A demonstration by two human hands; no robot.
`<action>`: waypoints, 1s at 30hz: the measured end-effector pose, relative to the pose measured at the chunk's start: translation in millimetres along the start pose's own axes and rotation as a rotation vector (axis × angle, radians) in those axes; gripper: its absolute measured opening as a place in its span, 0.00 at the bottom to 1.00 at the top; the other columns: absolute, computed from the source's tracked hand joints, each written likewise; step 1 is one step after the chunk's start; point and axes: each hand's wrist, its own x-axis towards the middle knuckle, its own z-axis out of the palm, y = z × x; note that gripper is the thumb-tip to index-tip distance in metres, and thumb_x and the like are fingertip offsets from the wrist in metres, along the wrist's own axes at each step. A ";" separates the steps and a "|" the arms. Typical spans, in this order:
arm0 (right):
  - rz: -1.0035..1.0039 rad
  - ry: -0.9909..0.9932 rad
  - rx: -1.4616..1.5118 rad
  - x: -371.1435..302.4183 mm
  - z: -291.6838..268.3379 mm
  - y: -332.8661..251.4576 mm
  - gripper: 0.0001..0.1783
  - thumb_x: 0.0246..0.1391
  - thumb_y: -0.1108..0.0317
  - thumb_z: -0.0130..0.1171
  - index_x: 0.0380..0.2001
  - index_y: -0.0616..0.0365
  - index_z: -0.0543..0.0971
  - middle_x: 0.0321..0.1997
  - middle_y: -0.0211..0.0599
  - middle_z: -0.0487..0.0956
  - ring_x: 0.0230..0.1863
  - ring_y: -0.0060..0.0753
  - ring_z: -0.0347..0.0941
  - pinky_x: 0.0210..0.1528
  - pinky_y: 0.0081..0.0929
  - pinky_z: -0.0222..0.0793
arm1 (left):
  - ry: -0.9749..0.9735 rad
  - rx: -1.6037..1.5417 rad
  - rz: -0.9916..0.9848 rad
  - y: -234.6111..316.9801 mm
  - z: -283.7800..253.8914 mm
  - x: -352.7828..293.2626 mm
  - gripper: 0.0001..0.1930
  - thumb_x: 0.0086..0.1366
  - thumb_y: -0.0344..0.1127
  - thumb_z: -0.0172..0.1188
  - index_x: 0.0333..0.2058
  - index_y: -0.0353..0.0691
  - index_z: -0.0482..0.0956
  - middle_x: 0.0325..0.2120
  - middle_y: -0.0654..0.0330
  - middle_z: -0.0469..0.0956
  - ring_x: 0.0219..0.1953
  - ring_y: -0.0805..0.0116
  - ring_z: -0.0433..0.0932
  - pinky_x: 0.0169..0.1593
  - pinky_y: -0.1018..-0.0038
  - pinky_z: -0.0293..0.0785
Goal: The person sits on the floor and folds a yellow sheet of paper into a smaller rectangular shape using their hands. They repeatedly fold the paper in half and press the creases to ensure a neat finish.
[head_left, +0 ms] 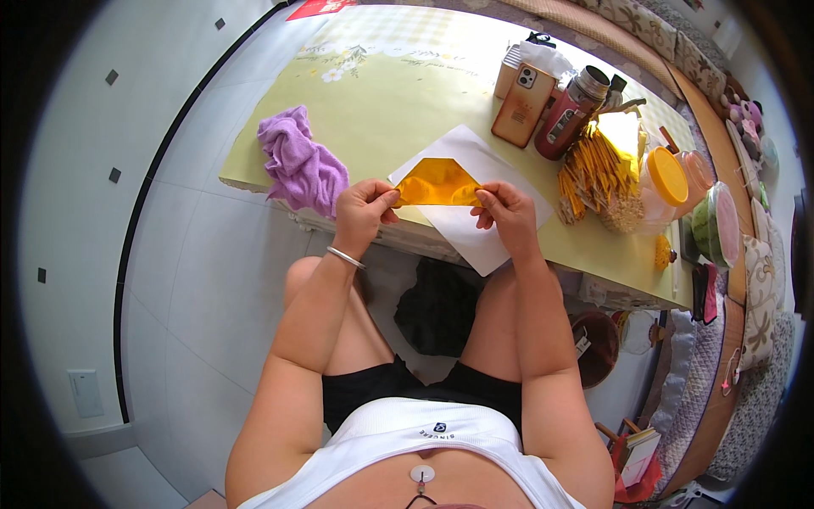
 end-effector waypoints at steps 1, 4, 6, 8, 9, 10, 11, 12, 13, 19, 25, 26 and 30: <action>-0.002 -0.004 0.008 0.9 -1.9 2.5 0.07 0.64 0.69 0.61 0.38 0.63 0.82 0.22 0.30 0.80 0.18 0.14 0.71 0.20 0.14 0.66 | -0.028 -0.015 -0.013 -1.7 -2.0 1.9 0.03 0.66 0.28 0.64 0.33 0.35 0.83 0.24 0.63 0.82 0.20 0.79 0.77 0.26 0.82 0.76; -0.027 0.008 -0.014 1.0 -5.4 4.9 0.07 0.64 0.69 0.60 0.37 0.62 0.81 0.22 0.30 0.80 0.18 0.14 0.71 0.20 0.14 0.66 | -0.046 0.020 -0.014 -1.5 0.5 1.8 0.02 0.64 0.27 0.65 0.33 0.34 0.83 0.25 0.63 0.83 0.22 0.79 0.78 0.28 0.83 0.76; -0.037 0.029 -0.021 1.0 -6.1 6.0 0.08 0.65 0.67 0.60 0.37 0.62 0.81 0.22 0.29 0.79 0.18 0.14 0.71 0.20 0.13 0.66 | -0.037 0.101 0.056 -5.2 0.7 0.3 0.02 0.63 0.26 0.66 0.33 0.33 0.83 0.25 0.64 0.82 0.24 0.79 0.78 0.29 0.83 0.75; -0.038 0.068 -0.008 2.8 -5.7 5.6 0.10 0.66 0.64 0.59 0.38 0.61 0.81 0.22 0.29 0.79 0.18 0.14 0.71 0.21 0.13 0.66 | -0.039 0.211 0.188 -19.0 -2.7 2.7 0.03 0.62 0.26 0.67 0.33 0.33 0.83 0.25 0.66 0.82 0.26 0.79 0.78 0.31 0.83 0.74; -0.023 0.089 0.022 5.1 -6.2 6.3 0.12 0.67 0.63 0.58 0.38 0.61 0.81 0.22 0.29 0.79 0.18 0.15 0.71 0.21 0.14 0.66 | -0.036 0.244 0.213 -18.1 -2.1 4.9 0.03 0.62 0.26 0.67 0.32 0.33 0.83 0.24 0.67 0.81 0.26 0.79 0.77 0.32 0.82 0.73; -0.008 0.110 0.052 7.7 -6.3 7.9 0.13 0.67 0.61 0.57 0.38 0.60 0.81 0.22 0.29 0.79 0.19 0.15 0.71 0.21 0.15 0.67 | -0.032 0.277 0.239 -17.0 -1.4 5.1 0.03 0.61 0.26 0.68 0.32 0.33 0.83 0.24 0.68 0.80 0.26 0.79 0.77 0.32 0.82 0.73; 0.006 0.131 0.083 9.2 -6.5 10.0 0.15 0.68 0.59 0.56 0.38 0.60 0.81 0.22 0.30 0.79 0.19 0.15 0.71 0.22 0.16 0.67 | -0.028 0.308 0.265 -16.3 -0.8 3.9 0.03 0.61 0.25 0.68 0.32 0.33 0.83 0.23 0.70 0.79 0.26 0.79 0.76 0.33 0.82 0.72; 0.001 0.111 0.033 11.7 -6.0 13.5 0.16 0.68 0.57 0.55 0.38 0.60 0.81 0.22 0.30 0.78 0.19 0.16 0.71 0.22 0.17 0.67 | 0.011 0.252 0.251 -16.1 -2.0 3.7 0.03 0.61 0.25 0.68 0.32 0.34 0.83 0.22 0.70 0.77 0.25 0.80 0.75 0.31 0.82 0.71; -0.007 0.098 -0.018 13.0 -7.2 16.0 0.17 0.68 0.56 0.54 0.38 0.60 0.81 0.22 0.30 0.78 0.19 0.16 0.71 0.23 0.18 0.67 | 0.044 0.194 0.240 -16.5 -2.0 1.8 0.03 0.61 0.25 0.68 0.32 0.35 0.83 0.22 0.71 0.76 0.23 0.80 0.73 0.29 0.83 0.69; -0.040 0.086 -0.314 17.6 -2.5 17.5 0.13 0.64 0.59 0.56 0.37 0.58 0.81 0.24 0.39 0.81 0.25 0.35 0.76 0.31 0.33 0.71 | 0.089 -0.217 0.180 8.0 10.0 -8.9 0.04 0.62 0.25 0.68 0.34 0.40 0.82 0.22 0.67 0.78 0.16 0.83 0.66 0.19 0.85 0.58; -0.174 0.097 -0.420 19.2 0.6 23.9 0.10 0.60 0.62 0.58 0.36 0.57 0.81 0.29 0.45 0.82 0.33 0.49 0.79 0.37 0.41 0.72 | -0.137 -0.416 -0.190 85.8 94.7 -7.5 0.04 0.66 0.28 0.62 0.32 0.39 0.77 0.20 0.67 0.71 0.16 0.81 0.60 0.20 0.82 0.54; -0.180 0.102 -0.424 18.5 -1.2 24.1 0.10 0.60 0.62 0.58 0.36 0.57 0.81 0.29 0.44 0.82 0.33 0.50 0.79 0.37 0.41 0.72 | -0.210 -0.431 -0.225 95.1 114.0 -3.1 0.05 0.67 0.29 0.62 0.32 0.40 0.76 0.20 0.67 0.70 0.16 0.80 0.59 0.20 0.81 0.54; -0.267 0.148 -0.641 33.7 -13.2 70.9 0.10 0.54 0.64 0.58 0.36 0.58 0.82 0.31 0.52 0.81 0.36 0.58 0.78 0.40 0.50 0.73 | -0.382 -0.454 -0.346 121.1 198.7 21.6 0.05 0.67 0.32 0.61 0.33 0.41 0.75 0.21 0.66 0.71 0.15 0.79 0.59 0.20 0.80 0.54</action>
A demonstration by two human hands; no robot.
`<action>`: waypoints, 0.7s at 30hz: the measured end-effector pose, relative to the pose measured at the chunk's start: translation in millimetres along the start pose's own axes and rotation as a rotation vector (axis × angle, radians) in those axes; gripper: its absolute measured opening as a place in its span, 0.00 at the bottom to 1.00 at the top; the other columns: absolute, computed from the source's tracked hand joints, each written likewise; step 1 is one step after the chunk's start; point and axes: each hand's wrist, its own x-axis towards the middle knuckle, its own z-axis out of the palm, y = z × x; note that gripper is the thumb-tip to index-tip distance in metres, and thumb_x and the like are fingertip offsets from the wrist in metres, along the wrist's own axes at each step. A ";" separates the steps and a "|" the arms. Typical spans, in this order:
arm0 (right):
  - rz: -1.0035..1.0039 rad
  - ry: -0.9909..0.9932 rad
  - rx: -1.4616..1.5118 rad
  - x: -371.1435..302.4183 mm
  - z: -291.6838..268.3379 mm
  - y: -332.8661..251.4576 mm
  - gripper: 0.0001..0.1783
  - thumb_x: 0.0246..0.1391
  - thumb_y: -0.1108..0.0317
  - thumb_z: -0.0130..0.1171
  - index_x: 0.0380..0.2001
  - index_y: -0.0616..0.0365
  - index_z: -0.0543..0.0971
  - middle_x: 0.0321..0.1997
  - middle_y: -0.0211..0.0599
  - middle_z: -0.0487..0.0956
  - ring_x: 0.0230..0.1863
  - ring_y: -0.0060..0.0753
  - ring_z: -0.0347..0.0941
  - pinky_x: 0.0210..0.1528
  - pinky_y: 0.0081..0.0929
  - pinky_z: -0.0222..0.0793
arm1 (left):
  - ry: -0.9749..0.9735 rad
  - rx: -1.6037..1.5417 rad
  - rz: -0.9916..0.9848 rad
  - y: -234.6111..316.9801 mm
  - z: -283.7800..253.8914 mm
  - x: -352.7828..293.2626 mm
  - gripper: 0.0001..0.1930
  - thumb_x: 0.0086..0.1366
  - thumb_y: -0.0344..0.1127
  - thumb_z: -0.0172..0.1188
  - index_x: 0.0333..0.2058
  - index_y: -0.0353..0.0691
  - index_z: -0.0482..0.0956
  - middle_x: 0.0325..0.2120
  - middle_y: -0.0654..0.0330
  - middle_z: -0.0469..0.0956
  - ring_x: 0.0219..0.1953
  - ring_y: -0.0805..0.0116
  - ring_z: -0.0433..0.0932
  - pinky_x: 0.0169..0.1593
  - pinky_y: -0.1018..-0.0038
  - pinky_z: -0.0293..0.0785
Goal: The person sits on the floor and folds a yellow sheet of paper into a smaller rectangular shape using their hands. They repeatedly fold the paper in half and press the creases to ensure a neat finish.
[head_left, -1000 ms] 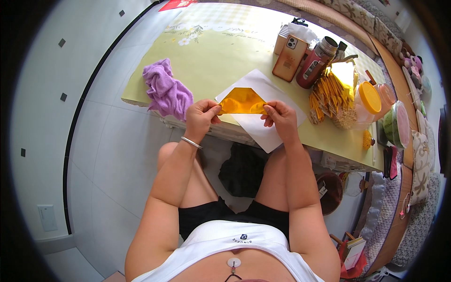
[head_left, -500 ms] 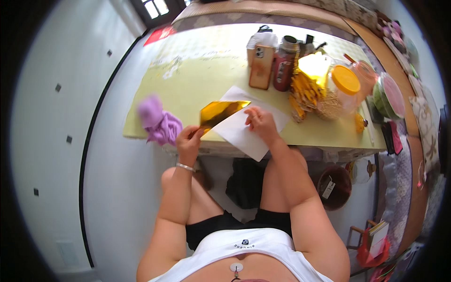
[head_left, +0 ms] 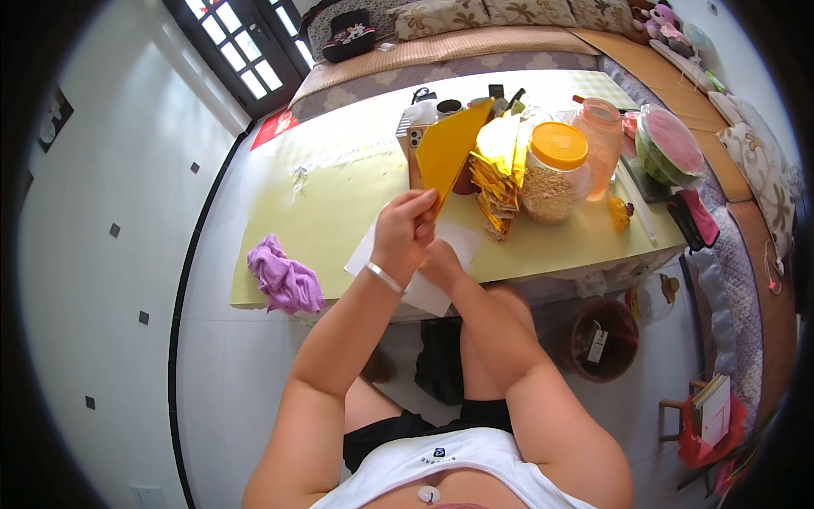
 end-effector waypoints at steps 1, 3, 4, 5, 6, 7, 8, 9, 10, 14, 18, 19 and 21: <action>0.018 -0.023 -0.006 1.3 4.5 -1.0 0.12 0.51 0.63 0.59 0.36 0.59 0.82 0.32 0.54 0.81 0.36 0.61 0.78 0.40 0.51 0.74 | -0.024 -0.008 -0.027 1.3 11.5 9.4 0.05 0.67 0.33 0.62 0.33 0.42 0.75 0.21 0.66 0.71 0.15 0.79 0.59 0.20 0.80 0.54; -0.055 0.021 0.054 1.5 13.2 4.7 0.14 0.52 0.60 0.58 0.36 0.58 0.82 0.34 0.54 0.82 0.39 0.61 0.78 0.42 0.51 0.73 | -0.014 -0.025 -0.057 -1.1 38.1 27.8 0.05 0.65 0.32 0.63 0.32 0.40 0.77 0.20 0.66 0.72 0.16 0.79 0.61 0.20 0.81 0.54; -0.014 -0.041 0.127 0.7 10.7 -2.1 0.16 0.55 0.58 0.58 0.42 0.57 0.79 0.42 0.51 0.80 0.46 0.56 0.75 0.48 0.48 0.70 | 0.000 -0.035 -0.072 -2.1 45.5 35.5 0.05 0.64 0.31 0.64 0.32 0.39 0.77 0.20 0.67 0.72 0.16 0.80 0.61 0.20 0.82 0.54; 0.029 -0.100 0.198 1.0 8.0 -8.8 0.20 0.57 0.56 0.58 0.48 0.55 0.76 0.50 0.48 0.77 0.53 0.51 0.72 0.54 0.45 0.67 | 0.043 -0.023 -0.091 -3.2 50.4 44.6 0.05 0.64 0.32 0.64 0.31 0.40 0.77 0.19 0.67 0.72 0.16 0.80 0.62 0.20 0.82 0.54; 0.080 -0.146 0.258 0.5 0.0 -13.3 0.23 0.59 0.54 0.58 0.54 0.53 0.73 0.58 0.45 0.75 0.60 0.46 0.69 0.60 0.42 0.64 | 0.075 -0.012 -0.115 -6.0 59.3 54.1 0.06 0.64 0.33 0.65 0.30 0.41 0.78 0.19 0.68 0.73 0.16 0.80 0.62 0.20 0.82 0.55; -0.007 -0.002 0.262 0.7 13.4 -8.1 0.20 0.58 0.53 0.56 0.47 0.53 0.78 0.50 0.48 0.79 0.54 0.54 0.73 0.54 0.47 0.67 | 0.107 -0.001 -0.139 -7.7 65.5 61.4 0.06 0.64 0.33 0.65 0.29 0.42 0.78 0.19 0.69 0.73 0.16 0.81 0.62 0.20 0.82 0.55; -0.052 0.055 0.248 0.8 14.0 -6.6 0.19 0.58 0.53 0.55 0.44 0.54 0.80 0.47 0.50 0.81 0.50 0.57 0.75 0.51 0.50 0.69 | 0.084 0.031 -0.136 -8.4 69.5 67.1 0.07 0.64 0.34 0.65 0.28 0.42 0.78 0.19 0.69 0.73 0.16 0.81 0.62 0.20 0.82 0.55; -0.092 0.109 0.235 -0.3 14.3 -7.6 0.19 0.57 0.52 0.53 0.41 0.54 0.82 0.43 0.51 0.83 0.46 0.61 0.77 0.47 0.52 0.71 | 0.067 0.063 -0.136 -9.2 72.0 70.1 0.07 0.64 0.34 0.65 0.27 0.43 0.78 0.19 0.69 0.73 0.16 0.81 0.62 0.20 0.82 0.55; -0.090 0.075 0.207 0.1 11.3 -6.5 0.18 0.58 0.53 0.53 0.41 0.54 0.81 0.43 0.51 0.83 0.46 0.61 0.77 0.46 0.52 0.71 | 0.051 0.095 -0.135 -10.3 73.0 71.0 0.08 0.64 0.35 0.66 0.26 0.43 0.78 0.19 0.69 0.73 0.16 0.82 0.61 0.20 0.82 0.55; -0.092 0.028 0.070 -0.8 2.9 -12.8 0.15 0.58 0.57 0.54 0.39 0.56 0.82 0.39 0.50 0.83 0.42 0.60 0.78 0.43 0.52 0.72 | 0.019 0.376 -0.008 -0.9 60.0 58.2 0.14 0.63 0.40 0.68 0.23 0.42 0.76 0.14 0.70 0.70 0.15 0.82 0.64 0.20 0.82 0.57; -0.031 0.002 0.061 -2.4 -14.1 -18.6 0.13 0.57 0.61 0.55 0.36 0.58 0.82 0.34 0.50 0.83 0.38 0.58 0.78 0.40 0.51 0.73 | 0.035 0.936 0.448 -7.8 20.8 22.9 0.16 0.63 0.42 0.67 0.24 0.36 0.78 0.10 0.65 0.70 0.15 0.73 0.71 0.22 0.73 0.65; -0.019 0.014 0.062 -2.2 -15.4 -18.2 0.12 0.57 0.62 0.55 0.35 0.59 0.82 0.33 0.50 0.82 0.37 0.58 0.79 0.40 0.50 0.73 | 0.020 1.064 0.583 -13.8 2.5 9.7 0.14 0.62 0.42 0.68 0.26 0.37 0.79 0.11 0.63 0.71 0.16 0.70 0.72 0.24 0.72 0.67; 0.017 0.001 0.146 -1.1 -13.0 -28.5 0.12 0.57 0.63 0.55 0.35 0.59 0.82 0.33 0.51 0.82 0.37 0.57 0.79 0.40 0.49 0.73 | -0.019 1.311 0.756 -22.3 -44.7 -24.6 0.13 0.58 0.43 0.70 0.30 0.38 0.81 0.17 0.59 0.75 0.23 0.62 0.77 0.29 0.69 0.72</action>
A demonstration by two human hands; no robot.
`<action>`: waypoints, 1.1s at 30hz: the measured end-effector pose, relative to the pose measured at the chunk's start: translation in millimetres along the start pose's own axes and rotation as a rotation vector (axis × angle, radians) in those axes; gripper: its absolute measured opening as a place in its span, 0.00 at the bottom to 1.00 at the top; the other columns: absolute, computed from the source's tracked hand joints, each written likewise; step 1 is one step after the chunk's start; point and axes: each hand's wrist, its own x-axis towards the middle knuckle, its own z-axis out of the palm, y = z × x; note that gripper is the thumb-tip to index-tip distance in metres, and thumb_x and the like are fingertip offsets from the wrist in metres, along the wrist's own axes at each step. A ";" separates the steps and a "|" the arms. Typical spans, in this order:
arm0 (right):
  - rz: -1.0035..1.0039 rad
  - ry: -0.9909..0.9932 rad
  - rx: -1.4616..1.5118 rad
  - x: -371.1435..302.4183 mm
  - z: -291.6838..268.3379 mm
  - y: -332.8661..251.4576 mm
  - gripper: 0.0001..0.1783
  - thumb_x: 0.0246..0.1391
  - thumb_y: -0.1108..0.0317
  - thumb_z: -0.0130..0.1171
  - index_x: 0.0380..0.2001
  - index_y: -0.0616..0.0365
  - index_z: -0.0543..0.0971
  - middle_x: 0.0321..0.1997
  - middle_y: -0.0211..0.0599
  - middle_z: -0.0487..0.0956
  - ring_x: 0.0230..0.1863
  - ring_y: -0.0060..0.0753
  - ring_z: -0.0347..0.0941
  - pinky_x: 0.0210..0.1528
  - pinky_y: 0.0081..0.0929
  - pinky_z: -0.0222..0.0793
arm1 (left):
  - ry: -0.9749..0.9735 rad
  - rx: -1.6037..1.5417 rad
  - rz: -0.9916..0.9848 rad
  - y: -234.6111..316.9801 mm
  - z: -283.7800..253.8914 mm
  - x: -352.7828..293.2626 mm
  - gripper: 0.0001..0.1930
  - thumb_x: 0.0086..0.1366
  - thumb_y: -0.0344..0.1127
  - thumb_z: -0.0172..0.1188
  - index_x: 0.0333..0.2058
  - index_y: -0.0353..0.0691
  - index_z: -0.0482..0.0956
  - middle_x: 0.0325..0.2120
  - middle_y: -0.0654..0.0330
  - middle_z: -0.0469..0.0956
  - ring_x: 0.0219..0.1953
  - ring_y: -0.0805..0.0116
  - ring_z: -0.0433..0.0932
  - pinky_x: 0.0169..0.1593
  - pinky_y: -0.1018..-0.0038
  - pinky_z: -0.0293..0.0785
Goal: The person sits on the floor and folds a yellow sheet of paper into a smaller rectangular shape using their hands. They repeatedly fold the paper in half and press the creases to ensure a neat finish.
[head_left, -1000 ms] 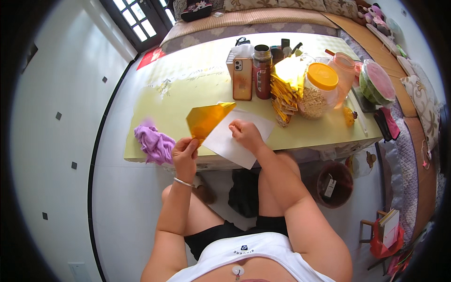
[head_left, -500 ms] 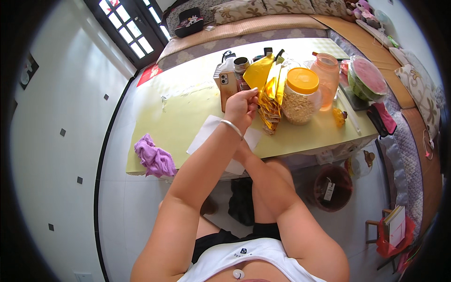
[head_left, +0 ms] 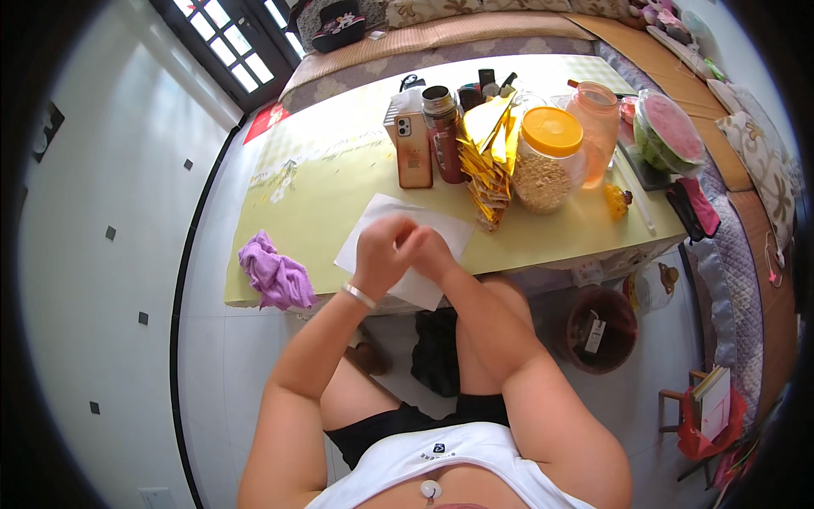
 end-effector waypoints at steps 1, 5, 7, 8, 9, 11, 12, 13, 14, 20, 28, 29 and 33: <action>0.035 -0.019 0.067 0.5 -1.5 -5.2 0.11 0.57 0.64 0.55 0.35 0.59 0.82 0.33 0.51 0.82 0.37 0.57 0.79 0.41 0.48 0.73 | -0.039 0.093 0.060 -12.1 -7.5 -23.5 0.15 0.55 0.44 0.71 0.33 0.39 0.82 0.22 0.57 0.78 0.28 0.59 0.79 0.33 0.68 0.74; 0.004 0.053 0.069 0.7 -0.6 -8.8 0.10 0.57 0.65 0.56 0.36 0.58 0.82 0.33 0.50 0.82 0.37 0.55 0.79 0.41 0.44 0.74 | -0.175 0.425 0.250 -40.5 -12.9 -88.5 0.36 0.43 0.45 0.77 0.52 0.37 0.78 0.50 0.52 0.77 0.51 0.52 0.76 0.55 0.59 0.72; 0.087 0.040 0.069 3.1 -1.4 -2.9 0.10 0.57 0.66 0.56 0.36 0.58 0.83 0.34 0.50 0.83 0.37 0.55 0.79 0.41 0.43 0.74 | -0.232 0.585 0.307 -42.4 -4.2 -96.4 0.39 0.41 0.43 0.77 0.55 0.37 0.77 0.53 0.50 0.76 0.55 0.51 0.75 0.58 0.58 0.70; 0.115 0.035 0.089 2.8 -1.4 -2.2 0.09 0.58 0.67 0.57 0.37 0.58 0.83 0.33 0.50 0.83 0.36 0.52 0.80 0.40 0.40 0.75 | -0.222 0.631 0.292 -48.3 2.4 -101.7 0.36 0.45 0.37 0.72 0.56 0.38 0.77 0.55 0.48 0.75 0.58 0.51 0.73 0.60 0.58 0.68; 0.130 0.027 0.096 2.0 -1.1 -5.7 0.09 0.58 0.67 0.57 0.37 0.58 0.83 0.32 0.49 0.83 0.34 0.49 0.80 0.39 0.38 0.74 | -0.153 0.649 0.320 -59.3 9.0 -105.8 0.34 0.46 0.35 0.70 0.57 0.39 0.77 0.55 0.48 0.75 0.58 0.52 0.73 0.60 0.58 0.68; 0.163 0.014 0.104 0.7 -0.2 -9.9 0.09 0.58 0.67 0.57 0.38 0.58 0.83 0.31 0.47 0.82 0.32 0.44 0.81 0.38 0.35 0.74 | -0.014 0.683 0.378 -77.7 21.0 -112.3 0.32 0.49 0.31 0.66 0.57 0.40 0.77 0.55 0.48 0.75 0.58 0.52 0.73 0.60 0.58 0.68; 0.193 -0.014 0.149 0.2 -1.8 -11.9 0.10 0.58 0.66 0.59 0.39 0.59 0.82 0.29 0.42 0.83 0.30 0.37 0.80 0.36 0.31 0.74 | 0.024 0.561 0.298 -71.4 23.0 -111.6 0.28 0.51 0.27 0.62 0.54 0.44 0.79 0.54 0.48 0.76 0.56 0.51 0.75 0.60 0.59 0.68; 0.187 -0.050 0.159 -0.7 -4.1 -14.3 0.10 0.58 0.66 0.60 0.39 0.60 0.82 0.30 0.41 0.83 0.30 0.35 0.80 0.36 0.31 0.73 | 0.028 0.500 0.274 -71.6 22.0 -112.3 0.26 0.51 0.27 0.62 0.53 0.45 0.80 0.54 0.49 0.76 0.56 0.52 0.75 0.60 0.59 0.68; 0.182 -0.086 0.169 -1.9 -8.5 -17.4 0.11 0.58 0.66 0.60 0.40 0.61 0.82 0.30 0.39 0.84 0.30 0.34 0.80 0.36 0.30 0.73 | 0.034 0.439 0.252 -73.4 20.7 -112.0 0.25 0.52 0.27 0.62 0.52 0.45 0.81 0.54 0.49 0.77 0.56 0.52 0.75 0.60 0.59 0.68; -0.183 -0.442 0.134 -7.2 -54.3 -28.8 0.32 0.55 0.46 0.66 0.55 0.55 0.78 0.55 0.44 0.80 0.67 0.42 0.66 0.66 0.38 0.61 | -0.075 -0.024 0.046 -102.0 -18.6 -113.3 0.16 0.58 0.25 0.62 0.45 0.43 0.84 0.51 0.53 0.81 0.58 0.55 0.76 0.62 0.61 0.68; -0.066 -0.632 -0.043 -15.9 -74.7 -43.1 0.48 0.43 0.39 0.73 0.66 0.48 0.71 0.71 0.49 0.66 0.76 0.49 0.53 0.77 0.47 0.39 | -0.061 -0.838 -0.457 -146.8 -76.0 -130.0 0.09 0.67 0.25 0.61 0.44 0.30 0.83 0.39 0.65 0.84 0.46 0.79 0.76 0.52 0.79 0.72; -0.035 -0.620 -0.087 -18.0 -71.8 -45.2 0.48 0.43 0.42 0.74 0.66 0.48 0.70 0.71 0.49 0.66 0.76 0.49 0.53 0.77 0.47 0.38 | -0.046 -0.813 -0.443 -148.7 -74.2 -131.1 0.08 0.66 0.26 0.62 0.42 0.31 0.83 0.38 0.64 0.84 0.45 0.77 0.78 0.53 0.77 0.73; -0.060 -0.580 -0.051 -4.8 -53.2 -24.3 0.22 0.56 0.59 0.68 0.52 0.55 0.80 0.63 0.42 0.77 0.74 0.47 0.58 0.77 0.42 0.41 | 0.064 -0.453 -0.249 -152.6 -67.7 -131.6 0.07 0.63 0.29 0.66 0.37 0.33 0.85 0.34 0.59 0.84 0.43 0.67 0.81 0.55 0.69 0.74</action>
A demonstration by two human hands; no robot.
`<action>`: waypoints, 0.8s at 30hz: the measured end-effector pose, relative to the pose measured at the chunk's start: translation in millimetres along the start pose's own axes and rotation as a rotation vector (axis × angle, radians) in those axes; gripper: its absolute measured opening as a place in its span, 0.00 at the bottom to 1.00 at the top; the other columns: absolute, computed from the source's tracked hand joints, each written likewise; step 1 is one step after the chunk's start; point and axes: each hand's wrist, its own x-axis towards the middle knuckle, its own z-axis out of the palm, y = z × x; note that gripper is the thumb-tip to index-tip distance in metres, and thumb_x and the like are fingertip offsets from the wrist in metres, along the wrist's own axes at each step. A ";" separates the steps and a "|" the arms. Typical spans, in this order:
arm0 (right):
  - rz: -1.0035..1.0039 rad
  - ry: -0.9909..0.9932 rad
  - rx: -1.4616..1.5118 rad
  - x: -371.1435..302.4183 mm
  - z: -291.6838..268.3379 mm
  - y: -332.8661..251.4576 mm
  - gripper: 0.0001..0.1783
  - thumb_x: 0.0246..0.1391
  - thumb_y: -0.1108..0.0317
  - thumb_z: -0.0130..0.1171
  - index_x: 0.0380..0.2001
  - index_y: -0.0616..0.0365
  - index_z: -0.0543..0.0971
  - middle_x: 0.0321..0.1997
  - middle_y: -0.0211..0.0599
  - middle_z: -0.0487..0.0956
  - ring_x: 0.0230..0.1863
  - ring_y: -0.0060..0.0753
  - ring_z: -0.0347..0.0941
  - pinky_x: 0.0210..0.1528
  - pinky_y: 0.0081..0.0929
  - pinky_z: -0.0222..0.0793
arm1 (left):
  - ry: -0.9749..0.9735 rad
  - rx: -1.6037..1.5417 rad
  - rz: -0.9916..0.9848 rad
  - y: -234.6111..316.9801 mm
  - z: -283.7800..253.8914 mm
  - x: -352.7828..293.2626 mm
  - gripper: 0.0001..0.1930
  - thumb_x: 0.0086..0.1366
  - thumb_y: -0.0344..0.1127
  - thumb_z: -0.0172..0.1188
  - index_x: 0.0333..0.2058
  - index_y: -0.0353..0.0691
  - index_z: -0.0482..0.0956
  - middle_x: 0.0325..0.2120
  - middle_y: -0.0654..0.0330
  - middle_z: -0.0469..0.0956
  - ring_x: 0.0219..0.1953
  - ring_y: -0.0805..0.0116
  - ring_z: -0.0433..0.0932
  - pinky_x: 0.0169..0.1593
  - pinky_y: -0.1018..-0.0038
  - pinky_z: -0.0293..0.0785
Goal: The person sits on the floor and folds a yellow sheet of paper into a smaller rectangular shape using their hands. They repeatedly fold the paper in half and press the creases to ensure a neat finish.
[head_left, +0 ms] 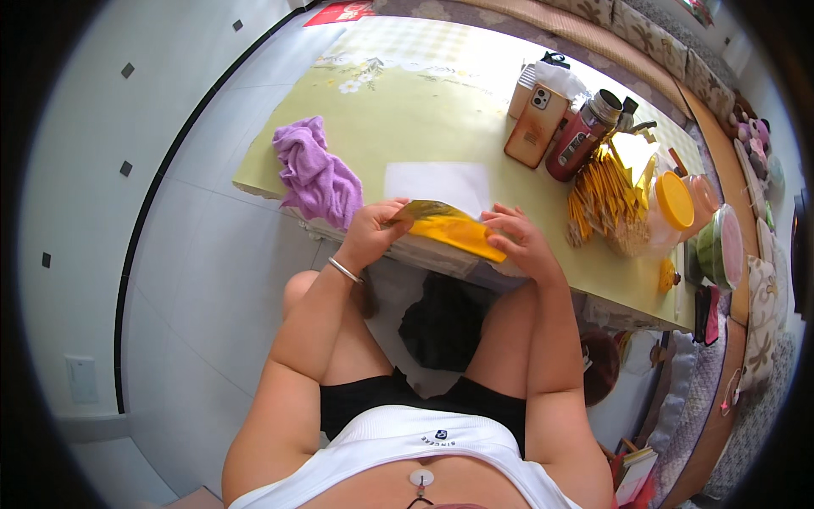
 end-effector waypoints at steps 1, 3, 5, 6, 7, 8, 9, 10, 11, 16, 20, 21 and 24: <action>0.035 0.045 0.107 1.0 2.1 9.8 0.19 0.57 0.59 0.66 0.49 0.56 0.80 0.61 0.40 0.78 0.73 0.46 0.58 0.77 0.42 0.42 | 0.039 0.141 0.103 0.3 2.7 2.7 0.07 0.62 0.30 0.67 0.35 0.33 0.85 0.33 0.57 0.84 0.43 0.64 0.81 0.56 0.66 0.74; 0.101 0.133 0.323 2.9 5.0 18.8 0.14 0.60 0.60 0.64 0.44 0.57 0.82 0.59 0.36 0.80 0.73 0.43 0.59 0.76 0.41 0.43 | 0.148 0.343 0.111 7.2 9.4 0.7 0.07 0.61 0.32 0.67 0.33 0.34 0.85 0.32 0.54 0.83 0.43 0.60 0.81 0.57 0.63 0.73; 0.071 0.147 0.270 1.9 1.2 14.0 0.14 0.60 0.60 0.64 0.43 0.58 0.83 0.59 0.35 0.80 0.73 0.42 0.59 0.75 0.41 0.47 | 0.208 0.401 0.114 6.2 14.0 1.0 0.07 0.60 0.32 0.68 0.32 0.34 0.85 0.32 0.53 0.83 0.44 0.58 0.81 0.57 0.62 0.73; 0.054 0.152 0.243 2.5 -0.3 6.9 0.14 0.60 0.60 0.64 0.43 0.58 0.83 0.58 0.34 0.80 0.73 0.41 0.59 0.75 0.41 0.49 | 0.215 0.359 0.116 3.0 16.1 2.8 0.07 0.60 0.32 0.68 0.33 0.34 0.85 0.33 0.54 0.84 0.45 0.58 0.81 0.57 0.62 0.73; -0.010 0.149 0.244 2.8 0.5 1.9 0.14 0.59 0.60 0.64 0.43 0.58 0.83 0.58 0.34 0.81 0.73 0.41 0.59 0.74 0.41 0.50 | 0.221 0.316 0.118 0.4 18.0 3.7 0.07 0.60 0.32 0.68 0.33 0.34 0.85 0.34 0.55 0.84 0.46 0.59 0.81 0.57 0.63 0.73; -0.074 0.146 0.246 2.7 2.6 -3.2 0.14 0.59 0.61 0.65 0.43 0.58 0.83 0.57 0.34 0.81 0.73 0.42 0.59 0.74 0.41 0.51 | 0.248 0.204 0.053 -1.6 21.2 2.8 0.07 0.59 0.32 0.68 0.33 0.35 0.85 0.35 0.55 0.85 0.46 0.58 0.80 0.56 0.63 0.73; -0.136 0.144 0.245 1.9 4.2 -6.2 0.14 0.58 0.62 0.66 0.43 0.58 0.84 0.57 0.34 0.81 0.74 0.42 0.59 0.73 0.41 0.52 | 0.272 0.089 -0.011 3.8 26.8 3.5 0.07 0.59 0.32 0.68 0.34 0.35 0.85 0.36 0.56 0.85 0.47 0.58 0.80 0.56 0.63 0.74; -0.139 0.138 0.147 1.4 6.3 -7.8 0.14 0.57 0.63 0.66 0.43 0.58 0.84 0.56 0.34 0.82 0.73 0.42 0.59 0.73 0.42 0.53 | 0.296 -0.025 -0.075 7.0 30.0 3.9 0.07 0.58 0.32 0.69 0.34 0.36 0.85 0.36 0.57 0.85 0.47 0.57 0.80 0.56 0.63 0.74; -0.141 0.131 0.049 1.1 8.6 -8.5 0.14 0.56 0.65 0.67 0.44 0.58 0.84 0.56 0.34 0.82 0.73 0.42 0.60 0.73 0.43 0.53 | 0.278 -0.008 -0.030 4.9 29.9 5.5 0.07 0.59 0.31 0.69 0.35 0.36 0.85 0.39 0.57 0.85 0.47 0.58 0.80 0.55 0.64 0.74; -0.157 0.208 0.129 -1.6 10.5 12.4 0.15 0.53 0.73 0.68 0.45 0.57 0.84 0.56 0.33 0.82 0.69 0.42 0.66 0.73 0.47 0.53 | 0.284 0.323 0.225 1.7 27.9 16.0 0.07 0.59 0.29 0.68 0.36 0.37 0.86 0.39 0.59 0.85 0.45 0.61 0.79 0.51 0.70 0.74; -0.204 0.216 0.120 -9.7 -4.1 11.3 0.16 0.52 0.76 0.68 0.45 0.59 0.84 0.57 0.35 0.82 0.65 0.41 0.71 0.70 0.42 0.57 | 0.337 0.489 0.095 4.6 25.5 9.3 0.06 0.57 0.30 0.69 0.33 0.37 0.85 0.33 0.58 0.83 0.40 0.60 0.79 0.45 0.69 0.74; -0.184 0.208 0.136 -12.9 -6.1 9.0 0.16 0.52 0.75 0.69 0.45 0.60 0.84 0.57 0.36 0.81 0.64 0.40 0.72 0.69 0.39 0.60 | 0.306 0.458 0.009 5.8 25.3 5.5 0.06 0.56 0.31 0.70 0.32 0.38 0.85 0.31 0.57 0.83 0.38 0.58 0.79 0.43 0.67 0.75; -0.092 0.267 0.168 -13.6 2.9 14.6 0.14 0.53 0.74 0.68 0.44 0.62 0.83 0.55 0.39 0.82 0.57 0.38 0.76 0.63 0.31 0.66 | 0.366 0.350 -0.058 3.9 30.8 5.0 0.05 0.56 0.32 0.70 0.30 0.38 0.84 0.27 0.54 0.81 0.34 0.55 0.78 0.39 0.65 0.74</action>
